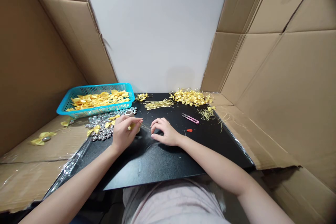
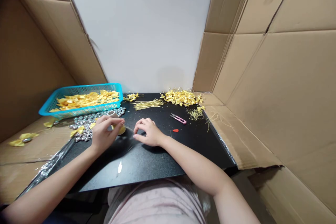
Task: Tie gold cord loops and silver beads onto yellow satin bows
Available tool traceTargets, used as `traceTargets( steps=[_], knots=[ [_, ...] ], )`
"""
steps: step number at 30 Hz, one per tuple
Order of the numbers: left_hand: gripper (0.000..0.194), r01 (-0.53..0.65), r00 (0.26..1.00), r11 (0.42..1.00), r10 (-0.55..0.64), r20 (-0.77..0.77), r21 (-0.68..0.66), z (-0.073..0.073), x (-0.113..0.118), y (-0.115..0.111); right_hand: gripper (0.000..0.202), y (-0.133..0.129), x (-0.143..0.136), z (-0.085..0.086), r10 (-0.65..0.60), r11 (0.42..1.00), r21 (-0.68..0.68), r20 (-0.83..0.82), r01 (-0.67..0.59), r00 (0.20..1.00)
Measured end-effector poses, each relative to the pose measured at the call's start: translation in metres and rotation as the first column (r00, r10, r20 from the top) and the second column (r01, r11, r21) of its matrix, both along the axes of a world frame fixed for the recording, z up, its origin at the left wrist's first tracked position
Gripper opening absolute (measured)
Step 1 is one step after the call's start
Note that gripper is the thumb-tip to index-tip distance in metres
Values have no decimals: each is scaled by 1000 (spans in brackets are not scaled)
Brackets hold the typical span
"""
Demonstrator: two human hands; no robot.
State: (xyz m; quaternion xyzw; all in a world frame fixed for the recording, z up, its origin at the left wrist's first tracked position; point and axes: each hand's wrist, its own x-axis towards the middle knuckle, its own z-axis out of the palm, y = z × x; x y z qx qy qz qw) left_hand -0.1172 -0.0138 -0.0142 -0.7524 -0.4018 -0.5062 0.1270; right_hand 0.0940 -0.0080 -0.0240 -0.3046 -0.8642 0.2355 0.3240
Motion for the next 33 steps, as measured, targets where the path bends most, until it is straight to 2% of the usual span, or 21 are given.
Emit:
traceTargets(
  steps=[8,14,21,25,33],
  knots=[
    [13,34,996,995,-27,79,-94,-4,-3,2,4,3,11,2,-239,964,141,86,225,967],
    [16,96,995,977,-86,58,-193,-7,-5,6,6,7,16,2,-320,930,216,75,298,944],
    [14,172,980,951,-192,-56,-255,1,-6,8,7,10,20,-1,-194,957,235,95,167,976],
    [17,201,959,950,-241,-147,-240,3,-9,8,6,9,21,-1,-148,960,253,95,120,984],
    [22,188,927,953,-252,-277,-240,7,-18,8,5,8,21,-1,-118,964,254,114,86,987]
  ],
)
